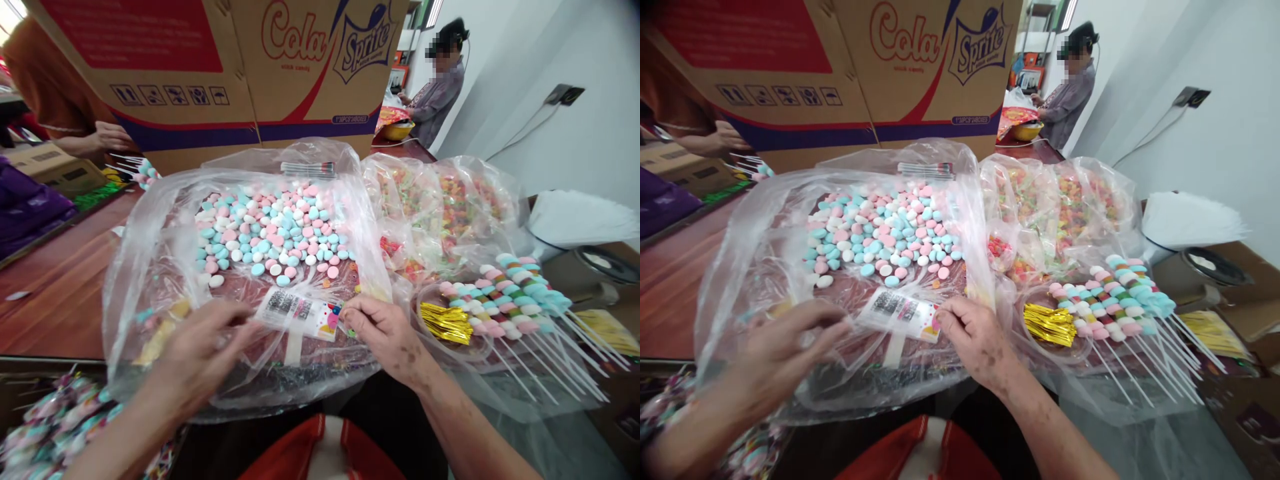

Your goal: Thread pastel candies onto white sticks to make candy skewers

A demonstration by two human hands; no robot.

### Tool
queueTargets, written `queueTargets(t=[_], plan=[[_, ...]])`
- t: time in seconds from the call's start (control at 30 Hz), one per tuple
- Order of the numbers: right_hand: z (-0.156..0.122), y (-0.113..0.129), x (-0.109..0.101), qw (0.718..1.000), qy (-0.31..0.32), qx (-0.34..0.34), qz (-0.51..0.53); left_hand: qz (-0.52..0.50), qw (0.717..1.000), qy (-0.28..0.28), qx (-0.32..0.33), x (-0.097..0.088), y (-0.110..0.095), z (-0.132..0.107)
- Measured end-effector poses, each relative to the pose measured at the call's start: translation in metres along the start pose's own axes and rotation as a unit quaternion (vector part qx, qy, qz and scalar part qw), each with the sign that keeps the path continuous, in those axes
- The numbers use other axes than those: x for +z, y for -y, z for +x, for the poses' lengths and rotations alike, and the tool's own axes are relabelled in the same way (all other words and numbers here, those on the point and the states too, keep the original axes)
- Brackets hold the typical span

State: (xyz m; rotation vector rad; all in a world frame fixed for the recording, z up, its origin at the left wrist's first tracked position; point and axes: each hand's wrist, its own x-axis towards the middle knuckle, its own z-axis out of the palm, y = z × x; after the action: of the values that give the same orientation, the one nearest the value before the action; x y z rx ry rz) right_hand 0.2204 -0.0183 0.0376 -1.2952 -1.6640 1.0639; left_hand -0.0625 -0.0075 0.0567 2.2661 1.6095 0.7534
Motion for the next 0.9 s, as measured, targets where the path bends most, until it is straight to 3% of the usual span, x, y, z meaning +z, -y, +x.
queueTargets(t=[0.13,0.23,0.37,0.53,0.67,0.83,0.9], plan=[[-0.005,-0.001,0.004,0.999,0.016,-0.006,-0.034,0.187,0.978,0.073,0.051,0.059,-0.013,0.038],[-0.007,-0.001,0.006,0.999,0.01,-0.01,-0.045,0.238,0.964,0.095,0.065,0.075,-0.012,0.048],[-0.005,-0.003,0.009,0.999,0.002,-0.018,-0.044,0.231,0.959,0.127,0.099,0.074,-0.002,0.05],[-0.001,-0.009,0.015,0.999,-0.041,-0.019,-0.031,0.214,0.966,0.11,0.097,0.071,0.005,0.051],[0.002,-0.014,0.023,0.992,-0.116,0.01,-0.053,0.177,0.98,0.071,0.054,0.065,-0.006,0.049],[0.009,-0.013,0.03,0.991,-0.116,-0.026,-0.055,0.152,0.986,0.059,0.027,0.063,-0.027,0.044],[0.01,-0.013,0.029,0.992,-0.118,-0.034,-0.035,0.17,0.985,0.023,0.029,0.064,-0.032,0.042]])
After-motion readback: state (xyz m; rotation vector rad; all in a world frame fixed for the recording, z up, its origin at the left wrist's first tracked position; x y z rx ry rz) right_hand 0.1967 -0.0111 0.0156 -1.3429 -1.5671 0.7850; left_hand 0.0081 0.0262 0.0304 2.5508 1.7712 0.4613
